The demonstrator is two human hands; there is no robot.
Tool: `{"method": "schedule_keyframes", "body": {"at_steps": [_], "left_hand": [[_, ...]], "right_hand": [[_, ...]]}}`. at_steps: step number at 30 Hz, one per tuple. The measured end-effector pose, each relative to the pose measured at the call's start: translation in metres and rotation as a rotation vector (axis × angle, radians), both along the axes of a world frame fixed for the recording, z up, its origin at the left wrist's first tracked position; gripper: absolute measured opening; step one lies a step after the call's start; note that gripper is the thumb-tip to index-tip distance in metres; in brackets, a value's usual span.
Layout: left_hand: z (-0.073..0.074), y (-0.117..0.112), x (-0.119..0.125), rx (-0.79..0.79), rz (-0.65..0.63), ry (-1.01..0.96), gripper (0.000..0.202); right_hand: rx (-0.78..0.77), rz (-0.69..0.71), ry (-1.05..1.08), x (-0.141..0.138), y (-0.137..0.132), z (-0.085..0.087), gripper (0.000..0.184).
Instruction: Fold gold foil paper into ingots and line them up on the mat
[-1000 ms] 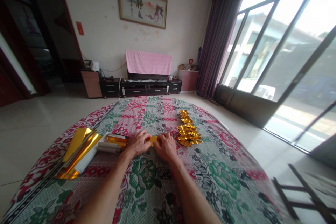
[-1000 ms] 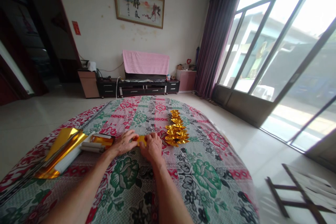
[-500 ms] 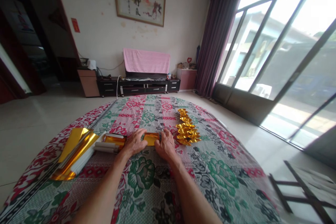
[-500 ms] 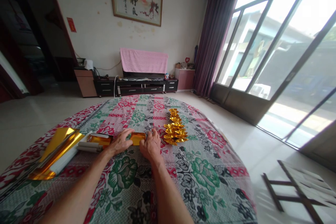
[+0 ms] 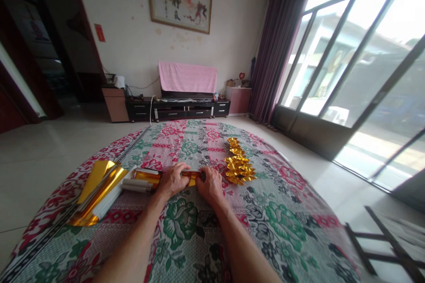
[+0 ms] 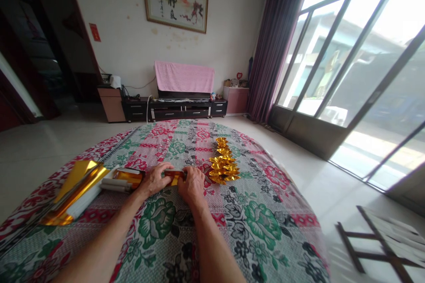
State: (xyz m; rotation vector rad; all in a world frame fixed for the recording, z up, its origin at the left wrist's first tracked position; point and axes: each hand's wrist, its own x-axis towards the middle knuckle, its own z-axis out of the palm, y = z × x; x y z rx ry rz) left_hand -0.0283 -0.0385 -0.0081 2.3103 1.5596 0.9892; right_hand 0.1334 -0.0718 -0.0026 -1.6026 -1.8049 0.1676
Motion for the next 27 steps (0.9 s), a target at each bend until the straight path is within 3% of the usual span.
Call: {"method": "schedule_keyframes", "body": {"at_steps": [5,16,21,24,27], "left_hand": [[0.006,-0.004,0.001,-0.125,0.014,-0.121,0.049],[0.000,0.005,0.009,-0.207,-0.037,-0.488,0.043],[0.002,0.002,0.008,-0.139,0.030,-0.412,0.042],[0.003,0.002,0.009,-0.137,0.014,-0.436,0.037],[0.002,0.004,0.011,-0.311,0.002,-0.633,0.032]], "right_hand": [[-0.004,0.065,0.168,0.001,0.005,-0.001,0.030],[0.009,0.099,0.316,0.003,0.007,0.000,0.042],[0.220,0.075,0.410,0.008,0.013,-0.002,0.034],[0.279,0.166,0.345,0.013,0.013,-0.001,0.026],[0.220,0.296,0.268,0.016,0.009,0.001,0.029]]}}
